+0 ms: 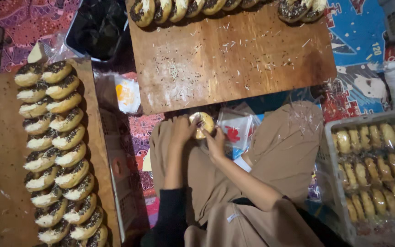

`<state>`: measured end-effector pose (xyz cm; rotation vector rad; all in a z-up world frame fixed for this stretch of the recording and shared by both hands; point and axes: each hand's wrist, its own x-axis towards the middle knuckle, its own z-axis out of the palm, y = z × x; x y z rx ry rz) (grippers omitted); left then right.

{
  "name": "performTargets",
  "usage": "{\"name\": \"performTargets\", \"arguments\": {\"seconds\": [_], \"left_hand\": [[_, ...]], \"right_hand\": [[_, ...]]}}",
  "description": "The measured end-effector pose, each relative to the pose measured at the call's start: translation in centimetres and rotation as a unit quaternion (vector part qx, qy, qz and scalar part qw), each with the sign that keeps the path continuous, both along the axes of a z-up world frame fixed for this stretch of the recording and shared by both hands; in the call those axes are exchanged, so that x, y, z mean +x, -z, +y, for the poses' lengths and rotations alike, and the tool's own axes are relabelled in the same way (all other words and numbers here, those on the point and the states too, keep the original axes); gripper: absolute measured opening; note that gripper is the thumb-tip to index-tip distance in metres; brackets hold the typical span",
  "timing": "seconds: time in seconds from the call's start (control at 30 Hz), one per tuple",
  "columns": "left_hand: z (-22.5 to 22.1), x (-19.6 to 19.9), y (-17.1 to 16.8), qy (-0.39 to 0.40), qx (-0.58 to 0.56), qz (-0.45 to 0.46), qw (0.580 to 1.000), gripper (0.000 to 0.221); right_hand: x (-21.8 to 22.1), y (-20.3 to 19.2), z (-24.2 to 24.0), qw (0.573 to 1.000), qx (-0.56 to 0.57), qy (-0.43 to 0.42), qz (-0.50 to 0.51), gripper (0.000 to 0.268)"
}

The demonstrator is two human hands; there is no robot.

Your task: The person sits on the floor and individually wraps chocolate-topped pastries in clear plastic bags. They pick each pastry from a wooden board, place it into a bag, and set the sealed bag into a nearby basket.

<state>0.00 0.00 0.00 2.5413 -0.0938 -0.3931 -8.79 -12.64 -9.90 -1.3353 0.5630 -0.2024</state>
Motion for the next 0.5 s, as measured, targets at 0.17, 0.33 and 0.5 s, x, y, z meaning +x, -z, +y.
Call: {"name": "performTargets", "arguments": {"seconds": [0.17,0.33,0.5], "left_hand": [[-1.7,-0.9,1.1,-0.036,0.002,-0.124,0.992,0.072],[-1.5,3.7,4.1,-0.062,-0.116,0.256,0.958,0.081],[-1.7,6.1,6.6,-0.133,-0.319,0.399,0.849,0.081]], "right_hand": [[2.3,-2.1,-4.5,0.992,-0.101,-0.061,0.053,0.053],[5.2,-2.2,-5.4,0.990,0.033,-0.078,0.110,0.075],[6.2,-4.8,-5.6,0.917,0.308,-0.169,0.191,0.079]]}}
